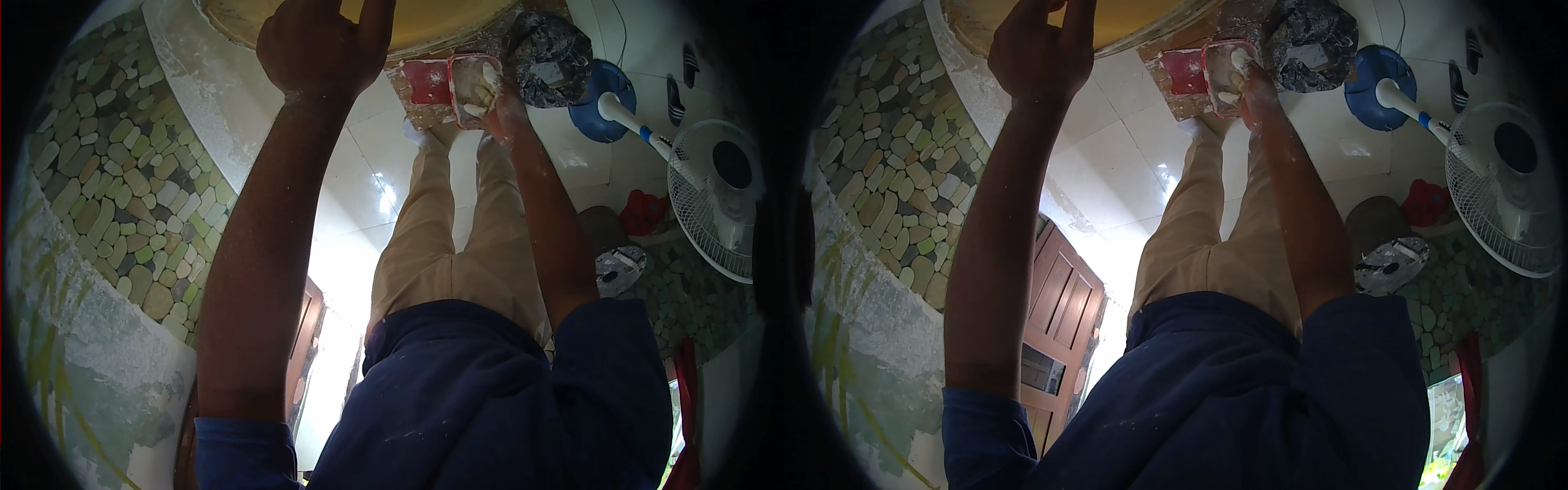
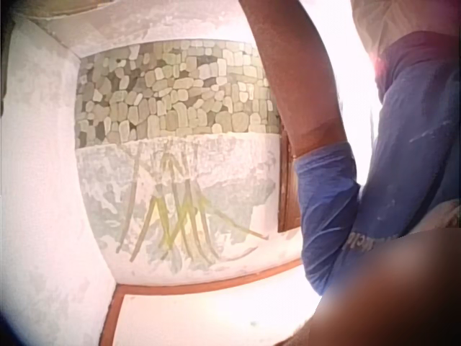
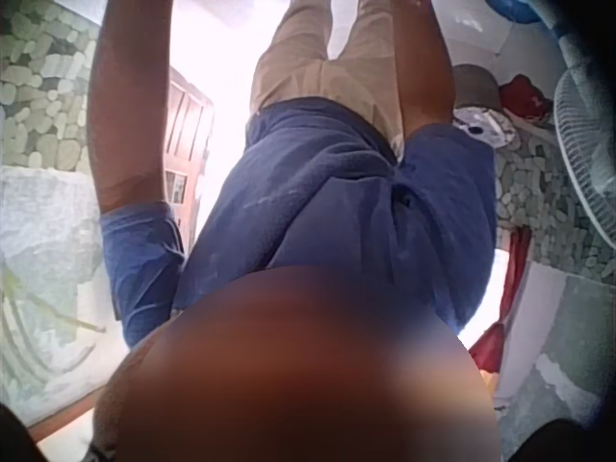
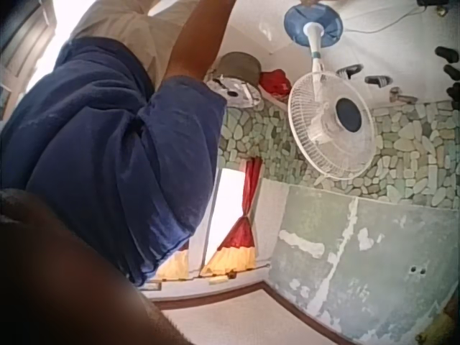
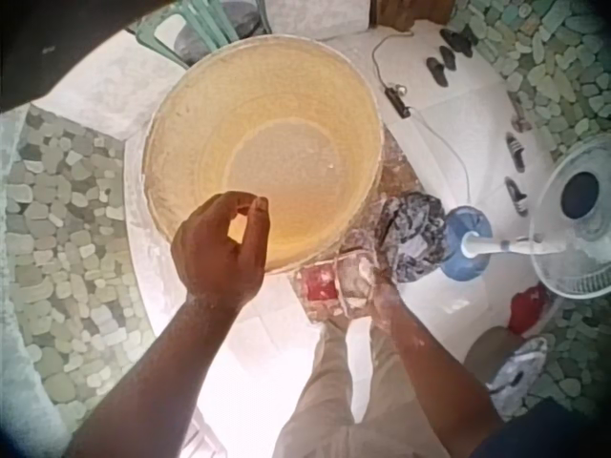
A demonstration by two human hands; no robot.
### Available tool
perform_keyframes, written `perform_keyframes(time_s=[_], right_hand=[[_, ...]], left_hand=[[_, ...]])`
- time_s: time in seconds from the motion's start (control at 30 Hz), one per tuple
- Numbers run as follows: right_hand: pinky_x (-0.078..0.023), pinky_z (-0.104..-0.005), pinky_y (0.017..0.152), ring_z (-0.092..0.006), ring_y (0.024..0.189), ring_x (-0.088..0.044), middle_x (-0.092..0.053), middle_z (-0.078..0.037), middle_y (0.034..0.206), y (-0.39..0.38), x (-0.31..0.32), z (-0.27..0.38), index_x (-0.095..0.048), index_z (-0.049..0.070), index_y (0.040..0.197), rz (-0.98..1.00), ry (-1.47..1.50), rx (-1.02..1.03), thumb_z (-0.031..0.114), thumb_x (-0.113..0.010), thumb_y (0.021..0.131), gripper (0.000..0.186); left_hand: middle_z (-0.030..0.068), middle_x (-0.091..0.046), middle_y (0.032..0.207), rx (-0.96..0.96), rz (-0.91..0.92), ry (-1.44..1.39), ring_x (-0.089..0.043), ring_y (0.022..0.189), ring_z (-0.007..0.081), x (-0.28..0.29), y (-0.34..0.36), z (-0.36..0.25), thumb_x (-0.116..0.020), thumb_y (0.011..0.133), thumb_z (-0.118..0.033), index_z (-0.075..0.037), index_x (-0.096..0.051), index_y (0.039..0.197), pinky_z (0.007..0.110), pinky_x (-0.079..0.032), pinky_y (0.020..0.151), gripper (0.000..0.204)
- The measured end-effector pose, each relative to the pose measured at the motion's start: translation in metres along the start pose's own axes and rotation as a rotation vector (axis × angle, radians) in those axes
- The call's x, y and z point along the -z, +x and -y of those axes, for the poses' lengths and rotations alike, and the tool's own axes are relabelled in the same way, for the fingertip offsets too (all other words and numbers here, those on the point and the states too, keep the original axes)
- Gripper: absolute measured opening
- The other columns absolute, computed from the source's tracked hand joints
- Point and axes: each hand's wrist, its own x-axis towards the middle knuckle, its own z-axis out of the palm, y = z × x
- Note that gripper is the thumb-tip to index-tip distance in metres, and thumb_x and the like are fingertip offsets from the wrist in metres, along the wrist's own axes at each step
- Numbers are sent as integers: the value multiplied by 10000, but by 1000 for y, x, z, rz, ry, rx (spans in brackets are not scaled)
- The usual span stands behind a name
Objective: The recorder mixes putty in a bucket and then uses a scraper to apply the putty to a wall for repair.
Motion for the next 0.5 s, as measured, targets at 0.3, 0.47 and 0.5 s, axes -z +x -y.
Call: perform_keyframes(time_s=[0.3,0.47,0.5], right_hand=[[-527,-367,890,-227,1060,-643,-633,-97,1220,-13,52,44,-542,48,1309,360,-280,263,65,-437,986,340],[-511,-414,880,-325,993,-659,-670,-203,1088,20,95,93,-617,-18,1176,-32,-1123,793,200,-593,882,367],[-513,-419,862,-369,974,-660,-678,-231,1033,26,103,100,-637,-25,1130,-212,-1473,1027,206,-594,865,353]], left_hand=[[125,-700,756,-5,-5,14,-685,667,249,1,1,-2,-634,889,-279,-29,-692,816,335,-509,604,267],[126,-701,767,33,28,62,-685,686,251,2,1,-5,-632,891,-275,-30,-693,823,332,-510,617,260],[127,-699,767,42,23,41,-683,689,249,2,2,-5,-631,893,-277,-32,-693,825,333,-510,624,262]])
